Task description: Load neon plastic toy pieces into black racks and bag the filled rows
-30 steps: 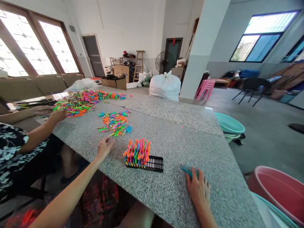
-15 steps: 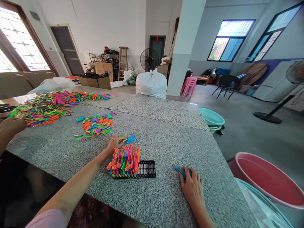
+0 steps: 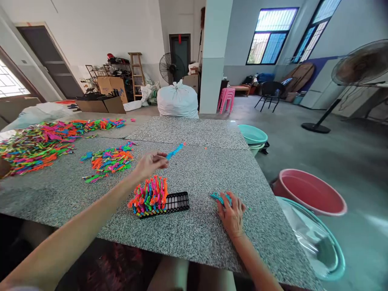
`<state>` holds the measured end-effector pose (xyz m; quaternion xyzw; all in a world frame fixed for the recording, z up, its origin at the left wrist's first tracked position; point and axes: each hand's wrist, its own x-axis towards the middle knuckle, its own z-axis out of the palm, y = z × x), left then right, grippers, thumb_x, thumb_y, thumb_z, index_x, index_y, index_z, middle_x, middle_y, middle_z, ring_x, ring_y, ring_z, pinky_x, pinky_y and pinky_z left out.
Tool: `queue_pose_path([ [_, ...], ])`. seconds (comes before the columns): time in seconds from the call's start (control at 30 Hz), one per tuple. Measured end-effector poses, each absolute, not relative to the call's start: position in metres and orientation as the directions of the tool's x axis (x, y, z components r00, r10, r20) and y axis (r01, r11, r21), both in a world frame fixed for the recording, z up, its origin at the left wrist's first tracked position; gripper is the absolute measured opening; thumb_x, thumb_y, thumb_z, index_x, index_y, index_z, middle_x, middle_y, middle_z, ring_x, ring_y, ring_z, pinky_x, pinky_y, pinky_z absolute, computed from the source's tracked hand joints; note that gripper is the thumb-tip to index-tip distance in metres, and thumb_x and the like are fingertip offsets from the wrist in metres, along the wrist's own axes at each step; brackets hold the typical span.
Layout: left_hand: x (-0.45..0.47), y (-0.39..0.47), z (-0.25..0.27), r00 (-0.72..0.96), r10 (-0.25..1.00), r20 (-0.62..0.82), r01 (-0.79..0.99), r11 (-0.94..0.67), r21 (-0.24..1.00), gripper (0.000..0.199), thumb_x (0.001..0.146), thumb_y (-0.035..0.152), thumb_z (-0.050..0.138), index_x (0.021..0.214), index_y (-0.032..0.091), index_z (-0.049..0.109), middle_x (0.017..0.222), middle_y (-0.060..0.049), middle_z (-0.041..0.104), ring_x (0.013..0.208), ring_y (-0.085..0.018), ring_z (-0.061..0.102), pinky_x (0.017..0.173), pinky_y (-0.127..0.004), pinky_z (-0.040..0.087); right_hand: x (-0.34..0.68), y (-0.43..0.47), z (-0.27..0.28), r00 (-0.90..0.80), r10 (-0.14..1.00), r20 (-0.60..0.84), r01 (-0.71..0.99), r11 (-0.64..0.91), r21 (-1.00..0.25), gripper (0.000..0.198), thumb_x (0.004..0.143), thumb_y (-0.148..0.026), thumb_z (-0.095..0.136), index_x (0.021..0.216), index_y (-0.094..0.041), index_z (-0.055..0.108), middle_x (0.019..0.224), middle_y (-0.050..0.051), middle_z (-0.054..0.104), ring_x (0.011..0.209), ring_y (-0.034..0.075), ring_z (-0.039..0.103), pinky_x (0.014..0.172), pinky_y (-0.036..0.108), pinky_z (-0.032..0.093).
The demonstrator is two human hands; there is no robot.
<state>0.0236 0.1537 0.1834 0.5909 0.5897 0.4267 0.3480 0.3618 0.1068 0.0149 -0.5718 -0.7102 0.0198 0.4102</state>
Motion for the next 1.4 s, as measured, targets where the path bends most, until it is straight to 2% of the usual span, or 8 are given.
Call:
queue_pose_path([
  [0.1,0.090,0.083,0.169,-0.027,0.999,0.034,0.140,-0.030,0.990,0.053,0.076,0.057,0.077,0.108,0.018,0.060,0.095,-0.009,0.077,0.079,-0.023,0.074,0.078,-0.041,0.061,0.332,0.086,0.051,0.028,0.913,0.407,0.408,0.361,-0.838,0.042,0.094,-0.051,0.055,0.119,-0.021,0.070,0.106,0.011,0.060,0.082,0.019,0.057,0.072,0.033,0.047],
  [0.23,0.153,0.021,0.127,-0.061,0.995,-0.076,-0.167,0.064,0.984,0.046,0.073,0.054,0.081,0.095,0.020,0.058,0.089,-0.006,0.076,0.085,-0.025,0.074,0.084,-0.042,0.060,0.292,0.062,0.091,-0.262,0.943,0.206,-0.007,0.212,-0.977,0.037,0.081,-0.055,0.071,0.091,-0.021,0.077,0.079,0.002,0.058,0.067,0.013,0.048,0.061,0.026,0.041],
  [0.43,0.138,0.002,0.122,0.094,0.992,0.078,0.318,-0.105,0.942,0.029,0.085,0.048,0.068,0.093,0.020,0.068,0.094,-0.007,0.077,0.086,-0.023,0.073,0.079,-0.032,0.058,0.292,0.046,0.075,-0.222,0.973,-0.060,-0.269,-0.120,-0.956,0.036,0.068,-0.053,0.079,0.073,-0.018,0.069,0.072,0.001,0.066,0.063,0.012,0.052,0.061,0.025,0.043],
  [0.6,0.066,0.030,0.161,0.076,0.931,0.357,0.864,-0.240,0.442,0.038,0.094,0.053,0.053,0.112,0.025,0.072,0.116,-0.007,0.075,0.112,-0.028,0.067,0.106,-0.047,0.047,0.301,0.055,0.046,-0.112,0.973,-0.201,0.027,-0.199,-0.980,0.028,0.060,-0.038,0.080,0.067,-0.019,0.060,0.055,-0.003,0.059,0.047,0.011,0.048,0.050,0.024,0.036],
  [0.73,0.032,0.062,0.158,0.297,0.950,0.096,0.934,-0.310,0.175,0.050,0.101,0.055,0.034,0.115,0.027,0.073,0.153,-0.007,0.050,0.145,-0.037,0.038,0.118,-0.070,0.017,0.276,0.066,0.040,-0.153,0.972,-0.176,0.269,-0.131,-0.954,0.020,0.063,-0.018,0.075,0.074,-0.019,0.059,0.059,-0.004,0.061,0.056,0.014,0.057,0.057,0.024,0.041],
  [1.0,0.029,0.058,0.139,0.361,0.931,0.058,0.920,-0.365,0.141,0.052,0.106,0.044,0.022,0.132,0.025,0.062,0.164,-0.008,0.032,0.152,-0.028,0.027,0.122,-0.065,0.008,0.247,0.072,0.049,-0.277,0.942,-0.190,0.618,0.023,-0.785,0.015,0.081,-0.024,0.073,0.089,-0.017,0.062,0.077,0.003,0.070,0.072,0.017,0.065,0.064,0.025,0.041],
  [1.17,0.021,0.060,0.137,0.369,0.927,0.068,0.909,-0.375,0.181,0.054,0.106,0.043,0.020,0.134,0.022,0.061,0.165,-0.010,0.029,0.149,-0.029,0.034,0.122,-0.064,0.007,0.309,0.076,0.064,-0.076,0.996,-0.043,0.862,0.044,-0.505,0.028,0.097,-0.040,0.057,0.112,-0.016,0.062,0.107,0.014,0.068,0.096,0.025,0.067,0.075,0.030,0.045],
  [1.4,0.021,0.059,0.130,0.378,0.913,0.156,0.908,-0.398,0.130,0.050,0.104,0.040,0.024,0.128,0.026,0.066,0.162,-0.004,0.035,0.149,-0.030,0.033,0.124,-0.060,0.007,0.381,0.100,0.063,-0.078,0.996,-0.053,0.983,0.068,-0.169,0.019,0.096,-0.010,0.048,0.102,-0.015,0.066,0.111,0.016,0.064,0.104,0.025,0.066,0.083,0.030,0.048],
])
